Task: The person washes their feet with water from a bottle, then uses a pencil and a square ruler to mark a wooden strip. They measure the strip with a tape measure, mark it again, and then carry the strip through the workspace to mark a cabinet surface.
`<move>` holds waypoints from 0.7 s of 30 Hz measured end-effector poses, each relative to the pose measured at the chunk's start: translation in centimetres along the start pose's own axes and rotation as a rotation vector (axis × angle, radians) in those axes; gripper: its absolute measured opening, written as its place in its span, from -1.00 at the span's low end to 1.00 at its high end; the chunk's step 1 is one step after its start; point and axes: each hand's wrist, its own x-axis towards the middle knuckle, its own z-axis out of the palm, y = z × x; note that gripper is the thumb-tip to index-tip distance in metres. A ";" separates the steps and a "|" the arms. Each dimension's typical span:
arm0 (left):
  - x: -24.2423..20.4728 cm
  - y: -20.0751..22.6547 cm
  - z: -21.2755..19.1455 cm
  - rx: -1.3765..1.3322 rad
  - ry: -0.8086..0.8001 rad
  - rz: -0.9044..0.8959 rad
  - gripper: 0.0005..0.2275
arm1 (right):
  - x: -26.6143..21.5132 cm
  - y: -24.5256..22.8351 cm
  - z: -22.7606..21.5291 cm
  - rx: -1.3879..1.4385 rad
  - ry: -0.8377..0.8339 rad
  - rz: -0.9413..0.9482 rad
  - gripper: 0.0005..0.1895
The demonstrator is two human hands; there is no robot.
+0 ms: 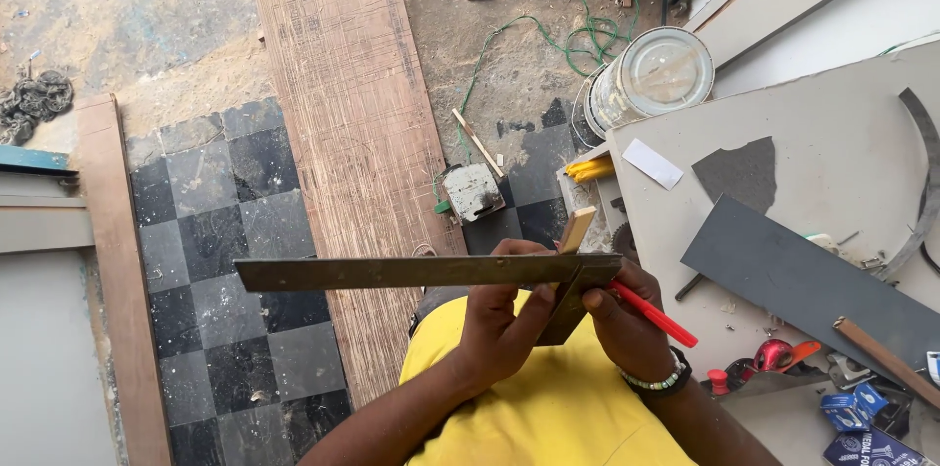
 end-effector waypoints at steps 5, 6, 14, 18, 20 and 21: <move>0.0 0.5 0.2 -0.022 -0.014 0.002 -0.73 | 0.0 -0.4 0.3 0.059 -0.056 0.022 -0.61; 0.0 0.5 0.2 -0.025 -0.008 0.004 -0.73 | -0.2 0.0 0.1 0.055 -0.060 0.023 -0.61; 0.0 1.8 0.2 0.111 -0.016 0.072 -0.78 | -0.9 1.2 -0.5 0.287 -0.048 0.056 -0.58; 0.2 1.2 0.8 0.184 0.051 0.203 -0.73 | -0.8 0.2 1.2 0.354 -0.042 0.118 -0.53; 0.3 1.4 1.0 0.320 0.058 0.262 -0.69 | -1.4 0.9 0.7 0.476 -0.013 0.186 -0.50; 0.5 1.7 1.3 0.317 0.062 0.259 -0.69 | -1.5 1.6 0.2 0.473 -0.012 0.190 -0.50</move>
